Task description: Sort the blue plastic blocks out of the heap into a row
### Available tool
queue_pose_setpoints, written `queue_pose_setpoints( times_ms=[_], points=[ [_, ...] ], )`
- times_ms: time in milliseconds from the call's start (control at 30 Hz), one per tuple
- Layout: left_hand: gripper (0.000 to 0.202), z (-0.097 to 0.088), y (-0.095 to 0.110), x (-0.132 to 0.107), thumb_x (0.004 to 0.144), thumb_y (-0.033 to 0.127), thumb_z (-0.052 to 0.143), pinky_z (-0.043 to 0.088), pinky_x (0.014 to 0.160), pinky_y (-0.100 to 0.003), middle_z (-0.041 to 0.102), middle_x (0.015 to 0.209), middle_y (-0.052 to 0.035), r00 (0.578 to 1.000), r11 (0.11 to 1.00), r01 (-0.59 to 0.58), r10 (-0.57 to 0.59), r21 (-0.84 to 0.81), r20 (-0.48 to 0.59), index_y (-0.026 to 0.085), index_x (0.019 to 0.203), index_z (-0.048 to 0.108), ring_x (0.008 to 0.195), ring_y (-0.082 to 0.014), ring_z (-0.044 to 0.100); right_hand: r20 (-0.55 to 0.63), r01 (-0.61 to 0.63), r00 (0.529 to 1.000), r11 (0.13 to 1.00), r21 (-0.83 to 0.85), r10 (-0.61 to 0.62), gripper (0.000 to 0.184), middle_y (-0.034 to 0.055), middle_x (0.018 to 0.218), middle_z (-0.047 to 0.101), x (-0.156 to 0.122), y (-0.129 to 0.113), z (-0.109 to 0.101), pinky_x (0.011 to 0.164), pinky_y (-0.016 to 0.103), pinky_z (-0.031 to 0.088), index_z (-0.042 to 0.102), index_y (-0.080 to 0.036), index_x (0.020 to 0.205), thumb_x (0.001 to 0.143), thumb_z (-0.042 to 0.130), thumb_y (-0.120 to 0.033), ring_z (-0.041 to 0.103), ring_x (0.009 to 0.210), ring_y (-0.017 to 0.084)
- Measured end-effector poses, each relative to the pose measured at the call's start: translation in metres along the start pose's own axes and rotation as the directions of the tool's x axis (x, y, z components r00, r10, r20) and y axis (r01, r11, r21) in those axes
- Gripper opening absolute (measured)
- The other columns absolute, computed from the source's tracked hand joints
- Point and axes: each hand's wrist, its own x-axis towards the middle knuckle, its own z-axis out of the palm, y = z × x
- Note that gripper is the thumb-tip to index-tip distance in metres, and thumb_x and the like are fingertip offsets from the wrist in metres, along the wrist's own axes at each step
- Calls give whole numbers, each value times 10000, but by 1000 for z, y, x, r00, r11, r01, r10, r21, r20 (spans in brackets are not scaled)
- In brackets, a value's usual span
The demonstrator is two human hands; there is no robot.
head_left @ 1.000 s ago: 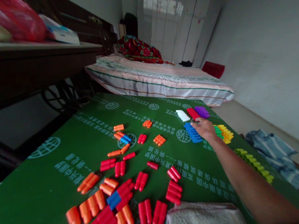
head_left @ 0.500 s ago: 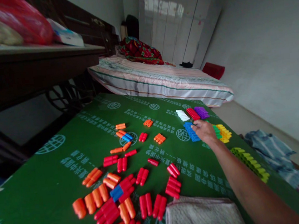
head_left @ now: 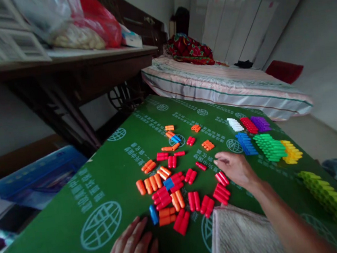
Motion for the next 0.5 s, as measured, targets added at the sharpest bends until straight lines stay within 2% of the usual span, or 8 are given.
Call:
queue_pose_setpoints(
  times_ms=[100,233,400,500],
  points=[
    [190,-8,8,7,870,264,524,526,892,-332,667,1118,-110,999,999,43,-43,-8,6,145,985,617,1076,-215,609,126,169,978,985,-19,-166,193,30,919,738,-17,-48,22,771,250,498,691,-246,971,868,531,-284,665,835,162],
    [157,-9,15,4,849,217,565,521,911,-317,673,1094,-92,994,992,112,-113,-63,-5,147,980,614,1097,-205,600,241,397,899,912,-98,-366,148,16,915,704,-33,-98,45,778,240,456,663,-226,906,883,519,-208,628,863,147],
    [149,-6,21,0,829,155,582,502,966,-324,672,1083,-97,982,977,169,-178,-129,-65,134,972,617,1134,-206,582,357,638,748,753,-160,-559,93,36,899,656,-54,-129,71,790,272,432,610,-191,885,893,518,-188,574,894,168],
    [154,-8,20,0,838,149,565,507,956,-313,678,1063,-97,986,982,137,-147,-127,-75,132,983,617,1104,-198,597,405,731,665,658,-181,-628,51,50,925,641,-64,-140,82,825,308,428,591,-181,884,875,541,-190,538,951,197]
  ],
)
